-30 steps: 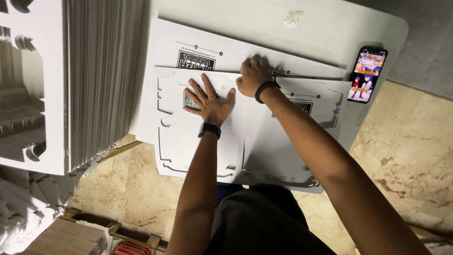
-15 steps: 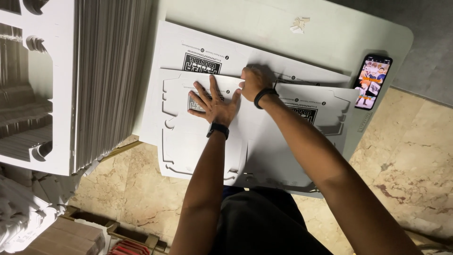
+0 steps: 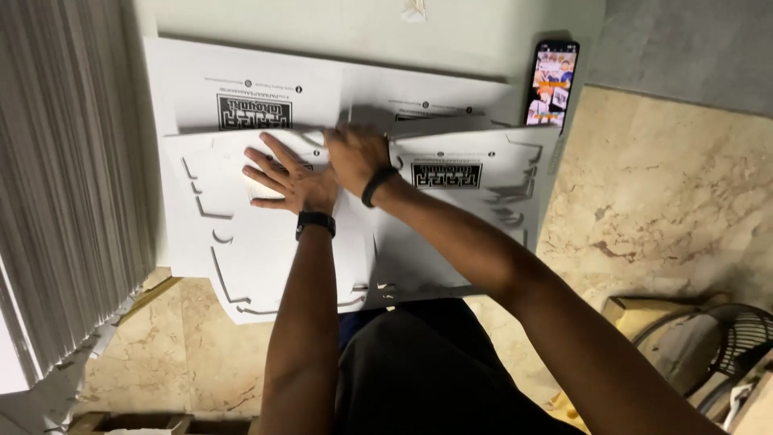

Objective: Manually removing waste material from die-cut cardboard sheets and stacking the finished shapes.

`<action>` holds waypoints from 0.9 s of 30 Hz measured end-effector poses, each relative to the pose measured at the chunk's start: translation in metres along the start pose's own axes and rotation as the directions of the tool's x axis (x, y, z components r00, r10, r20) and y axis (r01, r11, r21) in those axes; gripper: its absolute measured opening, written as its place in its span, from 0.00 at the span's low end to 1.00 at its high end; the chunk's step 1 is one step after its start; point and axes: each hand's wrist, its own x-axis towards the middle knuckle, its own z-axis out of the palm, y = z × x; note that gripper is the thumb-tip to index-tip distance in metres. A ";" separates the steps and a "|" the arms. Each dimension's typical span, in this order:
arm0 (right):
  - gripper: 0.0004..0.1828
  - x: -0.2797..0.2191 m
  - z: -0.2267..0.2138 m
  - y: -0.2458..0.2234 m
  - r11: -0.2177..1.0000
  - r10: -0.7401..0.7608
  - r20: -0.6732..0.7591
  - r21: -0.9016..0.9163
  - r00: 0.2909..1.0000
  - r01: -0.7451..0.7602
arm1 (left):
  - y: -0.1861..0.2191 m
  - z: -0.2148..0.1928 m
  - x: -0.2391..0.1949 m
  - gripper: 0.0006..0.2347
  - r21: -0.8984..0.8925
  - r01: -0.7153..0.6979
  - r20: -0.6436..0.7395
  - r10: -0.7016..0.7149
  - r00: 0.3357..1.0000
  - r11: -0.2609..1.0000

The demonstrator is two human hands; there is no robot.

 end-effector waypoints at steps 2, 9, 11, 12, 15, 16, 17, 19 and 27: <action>0.24 -0.012 -0.001 0.000 0.999 -0.036 -0.076 -0.010 0.996 0.036 | -0.001 0.004 0.002 0.51 -0.004 0.007 0.015 -0.007 1.000 1.000; 0.17 0.008 -0.033 0.005 0.995 -0.008 0.071 0.099 0.997 0.001 | -0.005 -0.004 0.003 0.51 -0.023 -0.006 0.028 0.006 1.000 1.000; 0.15 -0.014 -0.053 -0.008 0.998 -0.011 0.111 0.068 0.994 0.003 | -0.004 -0.002 0.003 0.51 -0.036 -0.025 0.041 0.027 0.999 0.999; 0.15 -0.020 -0.044 -0.007 0.998 -0.026 0.114 0.068 0.993 0.018 | -0.004 -0.001 0.004 0.51 -0.040 -0.012 0.034 0.014 0.999 0.999; 0.09 -0.036 -0.019 -0.001 0.990 -0.136 -0.114 0.024 0.984 0.139 | -0.008 0.004 0.004 0.52 0.015 -0.006 0.071 0.005 0.997 1.000; 0.08 -0.035 -0.014 0.002 0.986 -0.166 -0.174 0.002 0.971 0.169 | -0.008 0.003 0.006 0.50 -0.024 -0.008 0.083 0.009 0.997 1.000; 0.08 -0.034 -0.010 0.005 0.980 -0.196 -0.234 -0.021 0.952 0.197 | -0.008 0.003 0.008 0.48 -0.064 -0.009 0.094 0.015 0.995 0.998; 0.09 -0.023 -0.016 0.004 0.993 -0.118 -0.126 0.002 0.985 0.119 | -0.004 -0.006 0.006 0.49 -0.048 0.000 0.123 0.006 0.992 0.999; 0.18 0.062 -0.022 -0.039 0.974 -0.113 0.094 0.208 0.989 0.092 | -0.001 -0.011 0.006 0.49 0.003 -0.014 0.152 0.013 0.988 1.000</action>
